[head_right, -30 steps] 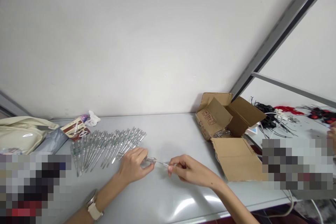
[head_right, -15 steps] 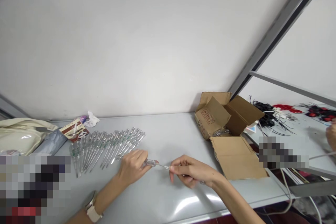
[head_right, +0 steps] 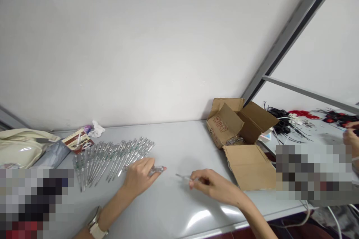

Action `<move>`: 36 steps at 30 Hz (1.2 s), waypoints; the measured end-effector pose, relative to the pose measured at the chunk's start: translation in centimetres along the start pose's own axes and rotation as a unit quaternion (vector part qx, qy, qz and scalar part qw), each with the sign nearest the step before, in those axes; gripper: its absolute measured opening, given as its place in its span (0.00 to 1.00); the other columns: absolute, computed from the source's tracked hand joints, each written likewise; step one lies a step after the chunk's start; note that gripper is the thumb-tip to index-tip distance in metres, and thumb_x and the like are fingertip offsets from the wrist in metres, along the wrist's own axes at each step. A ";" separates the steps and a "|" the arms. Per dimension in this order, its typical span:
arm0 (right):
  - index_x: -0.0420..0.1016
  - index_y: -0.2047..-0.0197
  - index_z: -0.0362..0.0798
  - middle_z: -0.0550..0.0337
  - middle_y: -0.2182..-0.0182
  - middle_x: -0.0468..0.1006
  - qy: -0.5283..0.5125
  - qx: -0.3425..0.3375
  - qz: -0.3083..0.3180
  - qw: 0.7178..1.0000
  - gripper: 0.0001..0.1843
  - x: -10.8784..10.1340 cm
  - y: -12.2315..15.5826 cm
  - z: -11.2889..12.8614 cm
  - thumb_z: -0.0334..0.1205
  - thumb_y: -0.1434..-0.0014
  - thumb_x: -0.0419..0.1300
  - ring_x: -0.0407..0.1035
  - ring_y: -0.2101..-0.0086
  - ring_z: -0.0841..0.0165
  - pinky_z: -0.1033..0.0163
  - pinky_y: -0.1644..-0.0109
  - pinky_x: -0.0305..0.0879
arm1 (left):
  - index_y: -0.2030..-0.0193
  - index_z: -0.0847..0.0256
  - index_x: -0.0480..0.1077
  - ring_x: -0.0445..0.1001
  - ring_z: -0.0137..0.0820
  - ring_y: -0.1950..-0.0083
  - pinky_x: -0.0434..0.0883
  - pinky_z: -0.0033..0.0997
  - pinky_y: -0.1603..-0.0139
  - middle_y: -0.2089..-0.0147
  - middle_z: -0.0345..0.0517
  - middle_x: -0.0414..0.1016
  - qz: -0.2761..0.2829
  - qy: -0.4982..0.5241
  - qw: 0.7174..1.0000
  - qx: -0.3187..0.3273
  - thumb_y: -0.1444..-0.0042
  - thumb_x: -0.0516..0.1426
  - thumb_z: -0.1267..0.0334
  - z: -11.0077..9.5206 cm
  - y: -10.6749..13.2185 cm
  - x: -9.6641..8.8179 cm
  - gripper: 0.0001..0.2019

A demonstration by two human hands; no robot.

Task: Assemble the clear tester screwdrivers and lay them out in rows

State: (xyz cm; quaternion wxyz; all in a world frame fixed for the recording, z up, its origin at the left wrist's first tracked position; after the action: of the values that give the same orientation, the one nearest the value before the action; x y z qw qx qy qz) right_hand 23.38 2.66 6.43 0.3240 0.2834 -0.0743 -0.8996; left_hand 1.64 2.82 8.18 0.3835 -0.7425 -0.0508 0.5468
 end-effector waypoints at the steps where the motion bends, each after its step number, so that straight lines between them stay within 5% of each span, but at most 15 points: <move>1: 0.78 0.62 0.47 0.65 0.79 0.62 0.035 -0.002 -0.050 0.998 0.23 -1.0 0.1 -0.5 0.58 0.35 0.52 0.57 0.75 0.72 0.67 0.71 0.52 | 0.72 0.58 0.62 0.68 0.30 0.76 0.60 0.31 0.76 0.77 0.39 0.68 0.017 0.011 0.999 -0.035 0.34 0.50 0.53 0.5 -0.1 0.1 0.17; 4: 0.76 0.51 0.48 0.54 0.67 0.74 0.107 -0.003 -0.194 0.975 0.23 -3.3 -0.4 -2.5 0.53 0.32 0.46 0.68 0.63 0.62 0.59 0.58 0.63 | 0.56 0.60 0.64 0.73 0.32 0.70 0.67 0.31 0.72 0.66 0.43 0.74 0.061 0.074 0.989 -0.115 0.33 0.47 0.61 1.1 0.1 0.7 0.07; 8: 0.69 0.41 0.42 0.47 0.62 0.73 0.236 0.017 -0.320 0.917 0.25 -3.7 -3.7 -5.2 0.42 0.33 0.42 0.69 0.64 0.58 0.55 0.57 0.65 | 0.37 0.61 0.55 0.75 0.31 0.66 0.72 0.32 0.68 0.48 0.56 0.70 0.097 0.152 0.977 -0.116 0.39 0.42 0.77 0.1 1.0 2.3 0.24; 15: 0.72 0.45 0.36 0.48 0.65 0.68 0.334 -0.015 -0.452 0.827 0.24 -4.3 -6.9 -6.7 0.35 0.37 0.44 0.65 0.65 0.59 0.55 0.57 0.64 | 0.46 0.61 0.66 0.69 0.40 0.42 0.74 0.41 0.46 0.44 0.57 0.65 0.074 0.086 0.989 -0.099 0.45 0.44 0.83 1.8 1.9 4.2 0.24; 24: 0.71 0.44 0.40 0.43 0.61 0.66 0.422 0.025 -0.549 0.721 0.24 -5.5 -4.8 -7.9 0.31 0.39 0.45 0.60 0.62 0.55 0.49 0.58 0.60 | 0.48 0.61 0.66 0.68 0.40 0.44 0.72 0.42 0.48 0.45 0.54 0.67 0.086 0.017 0.991 -0.096 0.44 0.45 0.80 2.0 2.2 4.8 0.21; 27: 0.69 0.43 0.42 0.42 0.57 0.66 0.426 0.007 -0.544 0.723 0.23 -4.7 -5.3 -5.8 0.30 0.39 0.45 0.60 0.59 0.54 0.48 0.55 0.60 | 0.48 0.63 0.67 0.68 0.41 0.45 0.72 0.43 0.50 0.46 0.55 0.68 0.080 0.006 0.991 -0.106 0.44 0.46 0.79 2.2 2.1 4.9 0.20; 36: 0.65 0.42 0.45 0.45 0.52 0.67 0.348 -0.246 -0.340 0.838 0.22 4.4 -12.2 3.7 0.26 0.37 0.44 0.62 0.55 0.56 0.51 0.50 0.63 | 0.45 0.64 0.67 0.68 0.43 0.46 0.69 0.46 0.46 0.44 0.57 0.68 0.065 0.002 0.990 -0.126 0.43 0.48 0.75 2.6 1.8 4.9 0.19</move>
State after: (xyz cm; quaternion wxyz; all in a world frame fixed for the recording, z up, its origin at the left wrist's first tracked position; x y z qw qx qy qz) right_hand 11.96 9.23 3.61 0.0610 0.4960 0.3683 -0.7840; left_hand 0.75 5.31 3.00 0.2509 -0.7879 -0.0703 0.5580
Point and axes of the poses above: each hand's wrist, its own y-axis away from the middle knuckle, its own x-axis out of the palm, z = x × y, the point moved 7 cm from there along -y, towards the middle knuckle
